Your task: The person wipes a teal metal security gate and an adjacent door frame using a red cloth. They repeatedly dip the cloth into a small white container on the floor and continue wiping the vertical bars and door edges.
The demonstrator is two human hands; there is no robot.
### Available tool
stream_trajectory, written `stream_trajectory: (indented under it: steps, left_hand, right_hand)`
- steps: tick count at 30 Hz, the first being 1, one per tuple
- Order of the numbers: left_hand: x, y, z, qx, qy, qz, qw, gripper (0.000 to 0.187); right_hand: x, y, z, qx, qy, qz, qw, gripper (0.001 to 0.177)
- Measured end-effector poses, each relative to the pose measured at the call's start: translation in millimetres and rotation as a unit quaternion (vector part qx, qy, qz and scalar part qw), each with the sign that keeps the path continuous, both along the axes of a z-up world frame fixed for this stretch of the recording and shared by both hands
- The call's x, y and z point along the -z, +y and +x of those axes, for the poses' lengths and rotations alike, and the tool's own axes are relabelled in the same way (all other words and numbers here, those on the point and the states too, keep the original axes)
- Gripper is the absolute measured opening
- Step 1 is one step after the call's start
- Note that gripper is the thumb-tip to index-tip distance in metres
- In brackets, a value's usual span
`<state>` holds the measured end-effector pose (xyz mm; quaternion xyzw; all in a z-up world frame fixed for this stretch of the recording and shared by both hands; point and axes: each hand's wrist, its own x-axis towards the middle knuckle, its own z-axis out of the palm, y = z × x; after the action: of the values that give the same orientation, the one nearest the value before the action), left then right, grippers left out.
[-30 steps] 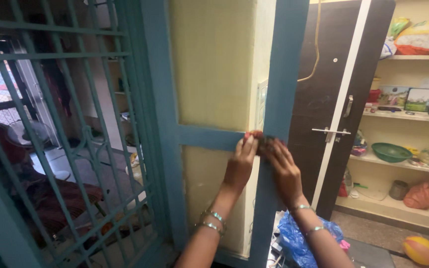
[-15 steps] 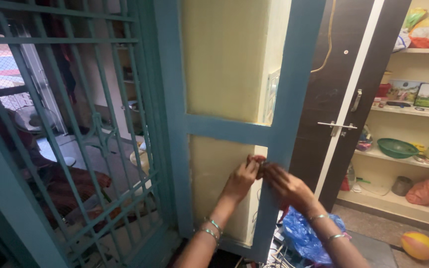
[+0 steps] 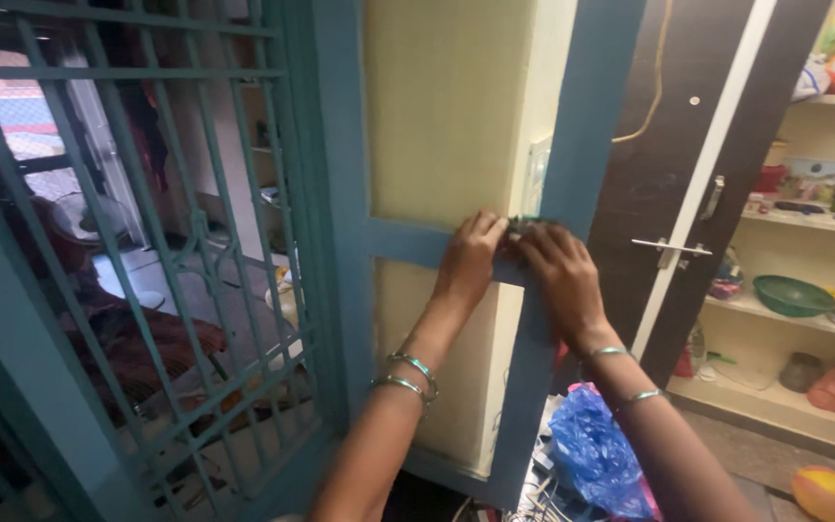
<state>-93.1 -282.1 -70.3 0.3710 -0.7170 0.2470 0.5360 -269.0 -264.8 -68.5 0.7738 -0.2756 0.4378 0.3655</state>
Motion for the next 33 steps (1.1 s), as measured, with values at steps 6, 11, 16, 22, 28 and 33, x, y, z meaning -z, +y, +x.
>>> stream_trajectory:
  steps: [6,11,16,22,28,33]
  left_hand:
    - [10.6,-1.9,15.4,-0.015,-0.002,0.039,0.999,0.035]
    - [16.1,-4.1,26.5,-0.042,-0.035,-0.002,0.998,0.041]
    - [16.2,-1.4,32.1,-0.062,-0.039,-0.004,0.997,0.039]
    - [8.6,9.4,52.8,-0.114,-0.028,-0.009,0.993,0.035]
    - [5.5,2.3,94.4,-0.185,-0.017,0.043,0.982,0.028]
    - [8.8,-5.9,130.5,-0.196,-0.031,0.003,0.980,0.037]
  right_hand:
    - [5.2,-8.9,23.6,0.002,-0.023,0.046,0.999,0.042]
    - [5.1,-11.6,36.5,-0.030,-0.062,0.043,0.997,0.042]
    - [5.4,-12.2,42.3,-0.037,-0.060,0.050,0.996,0.048]
    - [5.4,-33.4,64.4,-0.051,-0.029,0.035,0.998,0.043]
    - [-4.1,-39.7,119.9,-0.062,0.017,0.071,0.995,0.059]
    - [-9.8,-38.7,151.7,-0.070,0.017,0.118,0.990,0.072]
